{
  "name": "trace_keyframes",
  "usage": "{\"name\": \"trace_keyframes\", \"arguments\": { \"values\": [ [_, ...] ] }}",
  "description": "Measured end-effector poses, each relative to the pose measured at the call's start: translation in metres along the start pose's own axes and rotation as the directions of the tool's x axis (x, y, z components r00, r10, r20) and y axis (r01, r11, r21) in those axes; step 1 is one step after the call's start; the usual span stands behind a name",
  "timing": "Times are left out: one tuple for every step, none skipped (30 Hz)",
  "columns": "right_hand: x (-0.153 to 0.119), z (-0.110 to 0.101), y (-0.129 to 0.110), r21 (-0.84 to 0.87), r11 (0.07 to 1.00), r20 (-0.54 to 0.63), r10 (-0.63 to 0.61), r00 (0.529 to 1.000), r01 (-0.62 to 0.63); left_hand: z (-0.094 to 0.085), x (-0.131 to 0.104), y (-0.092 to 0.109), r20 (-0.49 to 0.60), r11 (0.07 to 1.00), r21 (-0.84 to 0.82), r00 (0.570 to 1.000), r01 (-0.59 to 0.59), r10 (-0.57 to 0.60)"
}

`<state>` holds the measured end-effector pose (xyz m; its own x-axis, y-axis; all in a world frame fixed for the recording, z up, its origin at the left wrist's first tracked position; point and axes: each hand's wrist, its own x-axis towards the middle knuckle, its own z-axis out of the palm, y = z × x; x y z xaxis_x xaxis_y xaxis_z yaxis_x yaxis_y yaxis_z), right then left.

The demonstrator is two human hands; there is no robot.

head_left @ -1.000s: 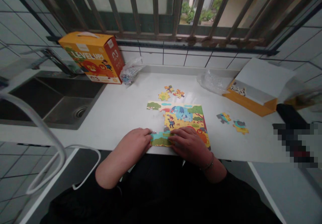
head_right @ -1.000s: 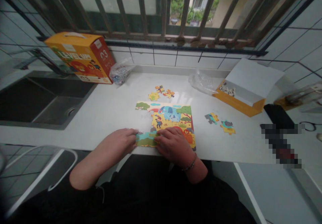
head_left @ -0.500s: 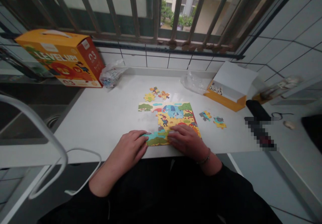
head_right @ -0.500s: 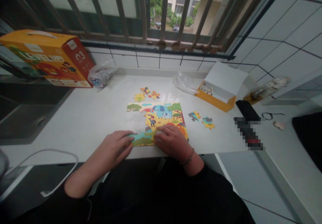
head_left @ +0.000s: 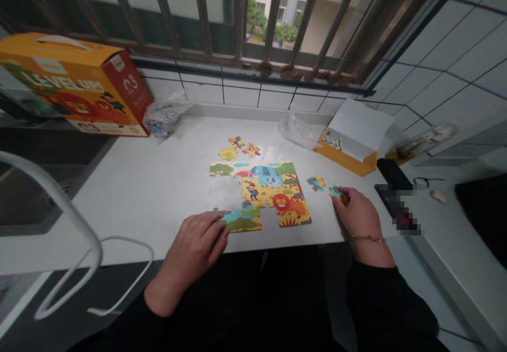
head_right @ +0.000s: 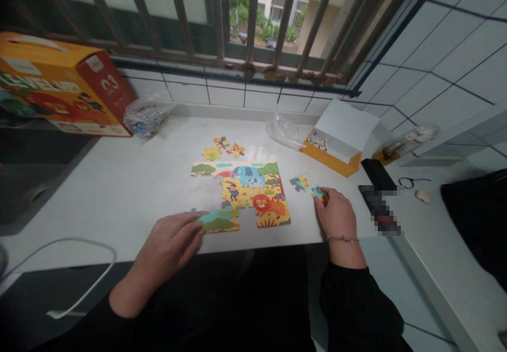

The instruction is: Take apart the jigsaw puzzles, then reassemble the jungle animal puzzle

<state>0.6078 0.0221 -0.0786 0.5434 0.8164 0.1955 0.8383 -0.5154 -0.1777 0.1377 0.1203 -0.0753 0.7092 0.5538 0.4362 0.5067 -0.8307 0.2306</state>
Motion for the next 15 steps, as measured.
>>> {"name": "trace_keyframes", "arguments": {
  "values": [
    [0.0, -0.002, 0.002, 0.009, 1.0, 0.015, -0.005, 1.0, 0.005, 0.0, 0.0, 0.0, -0.006, 1.0, 0.004, 1.0, -0.001, 0.001],
    [0.0, -0.004, 0.003, 0.022, 1.0, 0.028, -0.015, 0.999, 0.015, 0.001, 0.001, 0.0, -0.007, 1.0, 0.006, 1.0, -0.003, 0.003],
    [0.001, -0.006, 0.005, 0.038, 0.999, 0.038, -0.033, 0.999, 0.031, 0.001, 0.001, 0.0, -0.007, 1.0, 0.008, 1.0, -0.004, 0.005],
    [0.001, -0.007, 0.007, 0.059, 0.997, 0.048, -0.058, 0.997, 0.055, 0.001, 0.002, 0.0, -0.008, 1.0, 0.009, 1.0, -0.006, 0.006],
    [0.001, -0.009, 0.009, 0.083, 0.993, 0.058, -0.09, 0.994, 0.085, 0.0, 0.002, 0.0, -0.011, 1.0, 0.011, 1.0, -0.009, 0.009],
    [0.001, -0.01, 0.011, 0.11, 0.986, 0.07, -0.131, 0.989, 0.123, 0.0, 0.002, 0.0, -0.013, 1.0, 0.013, 1.0, -0.012, 0.012],
    [0.001, -0.011, 0.012, 0.141, 0.975, 0.084, -0.183, 0.98, 0.17, 0.0, 0.003, 0.0, -0.015, 1.0, 0.015, 1.0, -0.015, 0.015],
    [0.0, -0.011, 0.013, 0.174, 0.959, 0.095, -0.242, 0.966, 0.223, -0.001, 0.003, 0.0, -0.018, 1.0, 0.016, 1.0, -0.017, 0.017],
    [-0.001, -0.011, 0.012, 0.209, 0.938, 0.1, -0.303, 0.948, 0.278, -0.001, 0.003, 0.001, -0.019, 1.0, 0.014, 1.0, -0.02, 0.02],
    [-0.003, -0.011, 0.011, 0.238, 0.914, 0.094, -0.358, 0.929, 0.328, -0.001, 0.004, 0.001, -0.018, 1.0, 0.011, 1.0, -0.021, 0.021],
    [-0.004, -0.011, 0.009, 0.257, 0.895, 0.075, -0.395, 0.915, 0.365, -0.001, 0.004, 0.001, -0.017, 1.0, 0.008, 1.0, -0.018, 0.018],
    [-0.007, -0.011, 0.006, 0.261, 0.886, 0.047, -0.409, 0.911, 0.384, -0.001, 0.004, 0.001, -0.015, 1.0, 0.006, 1.0, -0.013, 0.013],
    [-0.009, -0.011, 0.002, 0.251, 0.891, 0.014, -0.395, 0.919, 0.379, 0.0, 0.003, 0.001, -0.013, 1.0, 0.006, 1.0, -0.007, 0.007],
    [-0.012, -0.01, -0.001, 0.229, 0.908, -0.017, -0.357, 0.934, 0.351, 0.0, 0.003, 0.001, -0.009, 1.0, 0.005, 1.0, -0.001, 0.002],
    [-0.014, -0.01, -0.005, 0.2, 0.931, -0.042, -0.304, 0.952, 0.306, 0.001, 0.002, 0.001, -0.004, 1.0, 0.005, 1.0, 0.004, -0.004]
  ]
}}
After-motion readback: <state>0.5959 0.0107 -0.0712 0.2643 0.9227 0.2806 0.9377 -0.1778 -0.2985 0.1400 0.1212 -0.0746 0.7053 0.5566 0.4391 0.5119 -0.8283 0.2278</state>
